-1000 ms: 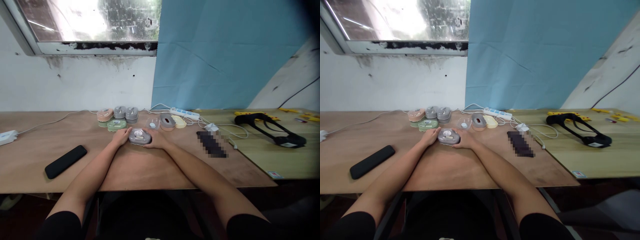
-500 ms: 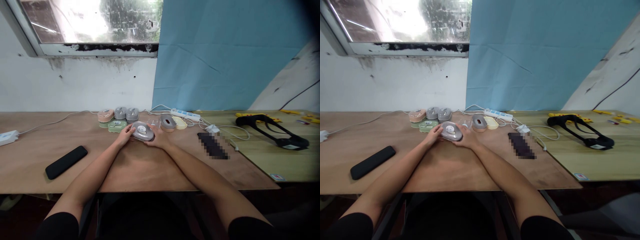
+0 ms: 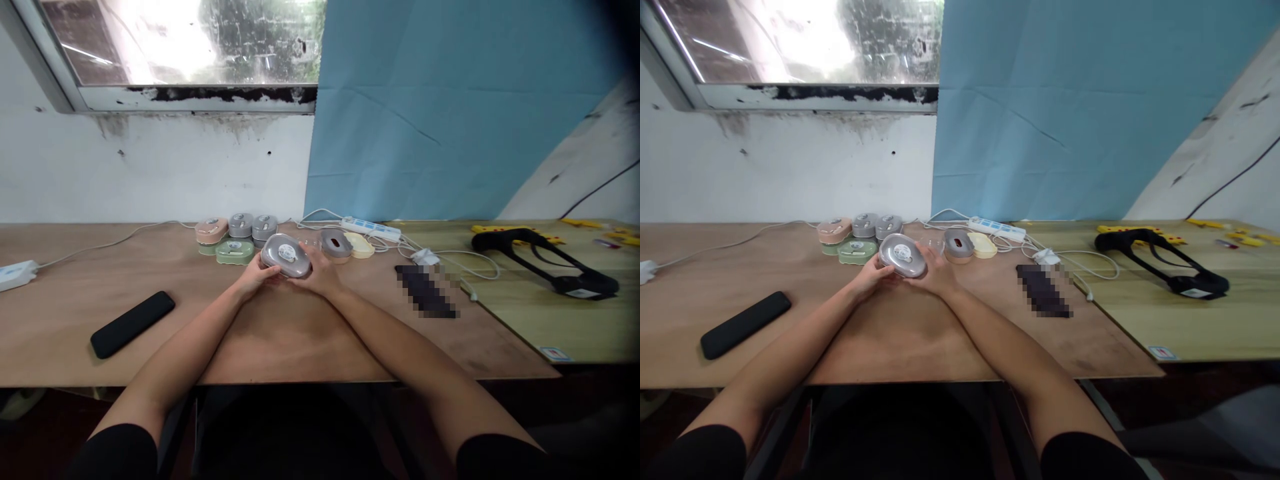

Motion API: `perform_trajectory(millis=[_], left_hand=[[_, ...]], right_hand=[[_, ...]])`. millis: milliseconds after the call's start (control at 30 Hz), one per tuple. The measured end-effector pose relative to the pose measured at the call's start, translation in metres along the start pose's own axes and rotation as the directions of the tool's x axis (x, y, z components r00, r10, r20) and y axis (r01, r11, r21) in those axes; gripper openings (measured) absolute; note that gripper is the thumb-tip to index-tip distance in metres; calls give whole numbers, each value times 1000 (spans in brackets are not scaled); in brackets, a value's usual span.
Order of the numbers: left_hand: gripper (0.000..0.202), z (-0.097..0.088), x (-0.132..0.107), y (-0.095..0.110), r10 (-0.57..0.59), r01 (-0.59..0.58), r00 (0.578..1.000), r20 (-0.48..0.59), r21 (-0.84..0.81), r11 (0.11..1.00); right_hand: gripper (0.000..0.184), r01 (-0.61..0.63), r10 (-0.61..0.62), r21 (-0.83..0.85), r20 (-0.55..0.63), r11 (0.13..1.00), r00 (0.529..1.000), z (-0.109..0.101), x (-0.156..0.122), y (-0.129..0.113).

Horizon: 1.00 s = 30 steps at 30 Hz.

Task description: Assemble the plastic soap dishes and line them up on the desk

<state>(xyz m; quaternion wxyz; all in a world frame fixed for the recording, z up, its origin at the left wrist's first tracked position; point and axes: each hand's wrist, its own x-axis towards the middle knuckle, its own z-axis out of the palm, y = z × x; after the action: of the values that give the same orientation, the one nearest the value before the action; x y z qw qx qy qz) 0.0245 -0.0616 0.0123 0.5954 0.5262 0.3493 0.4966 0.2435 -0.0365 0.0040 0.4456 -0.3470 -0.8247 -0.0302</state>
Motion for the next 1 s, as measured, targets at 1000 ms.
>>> perform_trajectory(millis=[1000], left_hand=[[53, -67, 20, 8, 60, 43, 646, -761, 115, 992]], right_hand=[[74, -126, 124, 35, 58, 991, 991, 2, 3, 9]])
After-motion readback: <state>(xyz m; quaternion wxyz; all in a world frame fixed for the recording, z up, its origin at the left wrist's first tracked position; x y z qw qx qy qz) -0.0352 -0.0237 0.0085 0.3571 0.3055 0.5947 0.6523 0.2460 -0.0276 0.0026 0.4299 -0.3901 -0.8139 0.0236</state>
